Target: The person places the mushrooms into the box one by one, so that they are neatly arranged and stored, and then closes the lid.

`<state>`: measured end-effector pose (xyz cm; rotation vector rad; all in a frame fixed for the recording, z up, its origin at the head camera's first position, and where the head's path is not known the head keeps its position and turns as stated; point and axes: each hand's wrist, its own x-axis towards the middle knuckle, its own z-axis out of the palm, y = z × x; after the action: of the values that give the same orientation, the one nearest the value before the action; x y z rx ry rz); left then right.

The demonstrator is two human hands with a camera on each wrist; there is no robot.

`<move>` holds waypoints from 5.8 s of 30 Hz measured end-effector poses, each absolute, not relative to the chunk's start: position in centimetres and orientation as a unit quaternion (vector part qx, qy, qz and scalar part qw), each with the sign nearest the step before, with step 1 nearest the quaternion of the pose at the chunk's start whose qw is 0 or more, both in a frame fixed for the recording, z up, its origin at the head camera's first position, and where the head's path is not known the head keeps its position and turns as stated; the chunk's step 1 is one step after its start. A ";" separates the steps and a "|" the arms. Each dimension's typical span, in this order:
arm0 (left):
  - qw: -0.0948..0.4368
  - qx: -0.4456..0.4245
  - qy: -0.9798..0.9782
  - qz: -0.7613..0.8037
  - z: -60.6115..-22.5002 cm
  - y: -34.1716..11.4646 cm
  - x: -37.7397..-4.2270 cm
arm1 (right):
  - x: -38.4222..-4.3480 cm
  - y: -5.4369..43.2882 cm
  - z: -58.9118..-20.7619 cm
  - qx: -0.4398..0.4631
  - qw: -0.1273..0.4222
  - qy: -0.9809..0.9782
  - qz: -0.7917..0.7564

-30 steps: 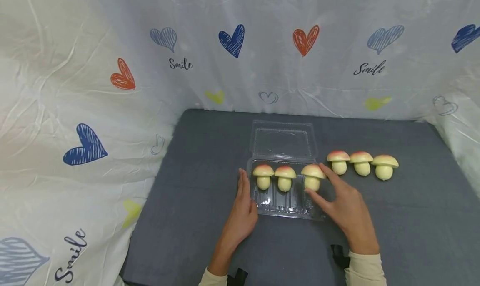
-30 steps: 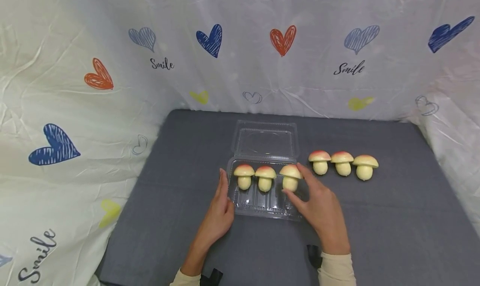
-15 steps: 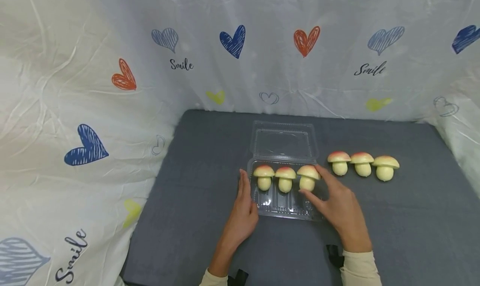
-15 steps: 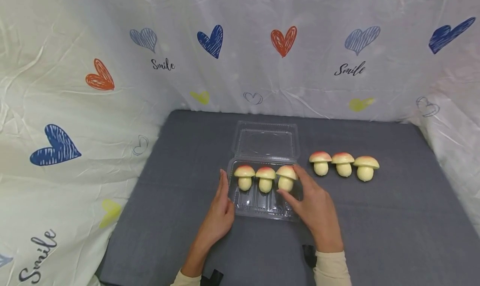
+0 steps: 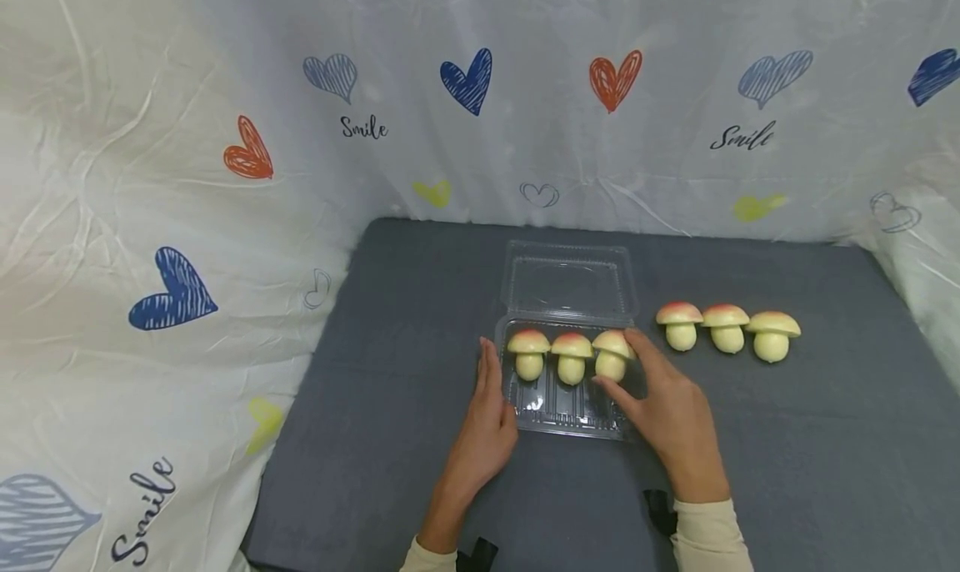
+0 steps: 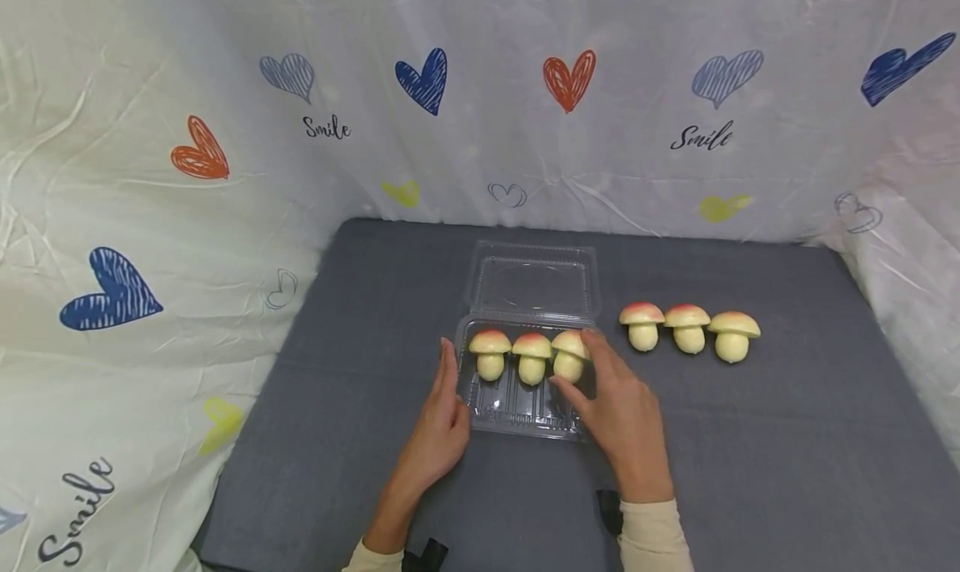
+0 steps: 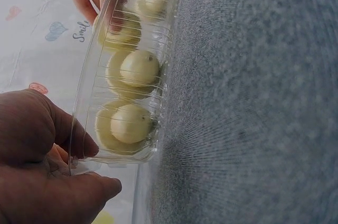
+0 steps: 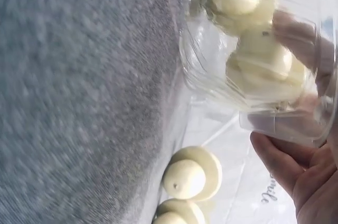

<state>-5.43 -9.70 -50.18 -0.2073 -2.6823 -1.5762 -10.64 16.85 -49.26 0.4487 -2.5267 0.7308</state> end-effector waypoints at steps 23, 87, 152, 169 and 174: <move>0.010 -0.066 -0.861 -0.504 -50.4 -9.8 -5.5 | -10.8 15.3 -49.4 0.142 0.237 -0.934 0.228; 0.018 -0.071 -0.860 -0.505 -50.4 -9.6 -5.5 | -10.9 14.8 -49.3 0.155 0.202 -0.943 0.214; 0.016 -0.065 -0.860 -0.506 -50.4 -9.6 -5.5 | -12.4 27.0 -47.5 -0.051 0.172 -0.939 0.294; 0.015 -0.066 -0.859 -0.507 -50.4 -9.7 -5.4 | -13.6 31.4 -47.8 -0.050 0.102 -0.956 0.269; 0.010 -0.063 -0.861 -0.504 -50.3 -9.7 -5.5 | -14.1 32.5 -47.9 -0.044 0.083 -0.960 0.264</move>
<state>-5.45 -9.67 -50.26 -0.1969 -2.6895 -1.5738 -14.08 32.49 -47.87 -0.1318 -2.8671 0.7875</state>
